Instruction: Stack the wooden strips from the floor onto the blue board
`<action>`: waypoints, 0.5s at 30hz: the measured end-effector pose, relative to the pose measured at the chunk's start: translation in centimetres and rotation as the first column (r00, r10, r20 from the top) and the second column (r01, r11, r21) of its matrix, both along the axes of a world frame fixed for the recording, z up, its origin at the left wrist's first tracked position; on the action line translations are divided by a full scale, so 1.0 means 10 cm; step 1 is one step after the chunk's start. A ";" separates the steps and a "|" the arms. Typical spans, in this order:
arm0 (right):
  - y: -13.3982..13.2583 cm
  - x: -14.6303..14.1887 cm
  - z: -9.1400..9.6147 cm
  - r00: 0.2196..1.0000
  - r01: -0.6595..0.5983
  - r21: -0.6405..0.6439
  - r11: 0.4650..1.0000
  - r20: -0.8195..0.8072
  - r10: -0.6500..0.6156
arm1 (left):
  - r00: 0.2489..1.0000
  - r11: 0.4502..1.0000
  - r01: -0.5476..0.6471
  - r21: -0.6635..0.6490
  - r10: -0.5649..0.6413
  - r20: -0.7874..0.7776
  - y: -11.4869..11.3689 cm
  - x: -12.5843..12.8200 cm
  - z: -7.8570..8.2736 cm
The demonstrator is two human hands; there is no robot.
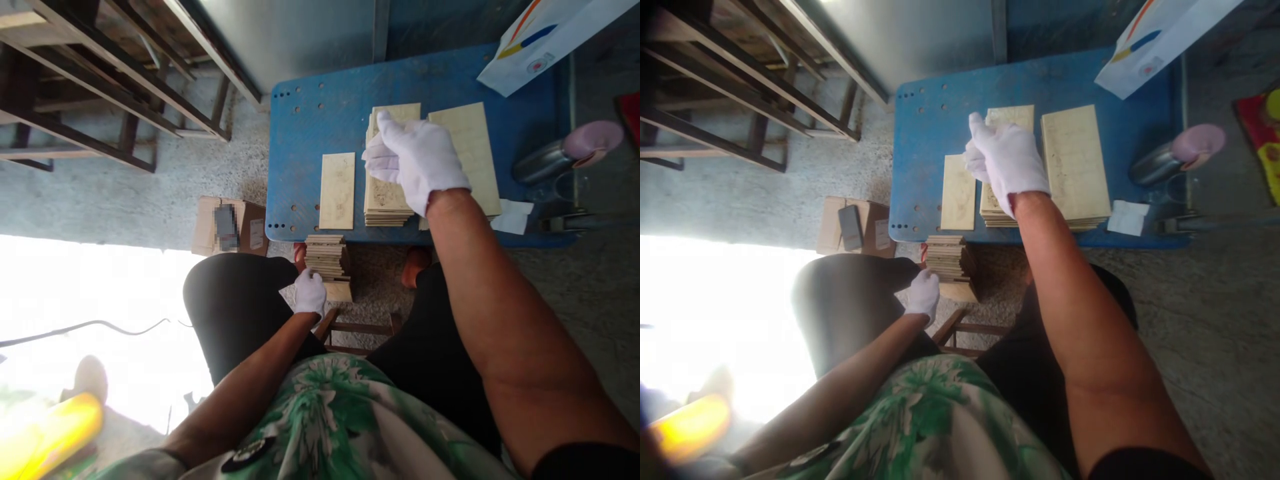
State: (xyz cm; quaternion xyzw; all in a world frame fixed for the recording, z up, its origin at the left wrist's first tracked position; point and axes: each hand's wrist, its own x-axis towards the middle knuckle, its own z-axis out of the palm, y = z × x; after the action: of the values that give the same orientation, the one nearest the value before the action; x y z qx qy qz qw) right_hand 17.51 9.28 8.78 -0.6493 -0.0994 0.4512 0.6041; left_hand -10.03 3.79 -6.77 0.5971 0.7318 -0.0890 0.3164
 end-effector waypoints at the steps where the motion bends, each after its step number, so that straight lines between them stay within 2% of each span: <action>1: 0.00 0.00 0.00 1.000 -0.008 0.002 1.000 0.000 0.008 | 0.995 0.994 0.089 -0.065 -0.092 -0.030 -0.07 -0.02 0.03; 2: -0.01 0.01 0.00 1.000 -0.014 0.002 1.000 0.001 0.014 | 0.978 0.973 0.193 -0.129 -0.202 -0.059 -0.14 -0.03 0.06; 4: -0.01 0.02 -0.01 1.000 -0.020 -0.002 1.000 0.003 0.020 | 0.895 0.890 0.411 -0.198 -0.435 -0.096 -0.27 -0.03 0.12; 7: -0.01 0.02 -0.02 1.000 -0.027 0.008 1.000 0.014 0.027 | 0.722 0.729 0.666 -0.160 -0.683 -0.109 -0.39 0.02 0.19; 9: -0.01 0.02 -0.03 0.999 -0.031 0.012 0.999 0.023 0.031 | 0.640 0.649 0.743 -0.163 -0.761 -0.110 -0.42 0.06 0.20; 11: -0.01 0.02 -0.04 0.999 -0.028 0.020 0.999 0.030 0.027 | 0.582 0.592 0.784 -0.187 -0.806 -0.110 -0.42 0.10 0.18; 15: 0.00 0.01 -0.05 1.000 -0.019 0.035 0.999 0.008 0.018 | 0.507 0.525 0.827 -0.200 -0.851 -0.138 -0.38 0.15 0.12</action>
State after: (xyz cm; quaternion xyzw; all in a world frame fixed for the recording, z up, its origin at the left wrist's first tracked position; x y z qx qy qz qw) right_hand 17.62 9.23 8.30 -0.6396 -0.1156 0.4524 0.6107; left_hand -8.53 -0.01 -5.56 0.8447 0.3748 -0.3355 0.1828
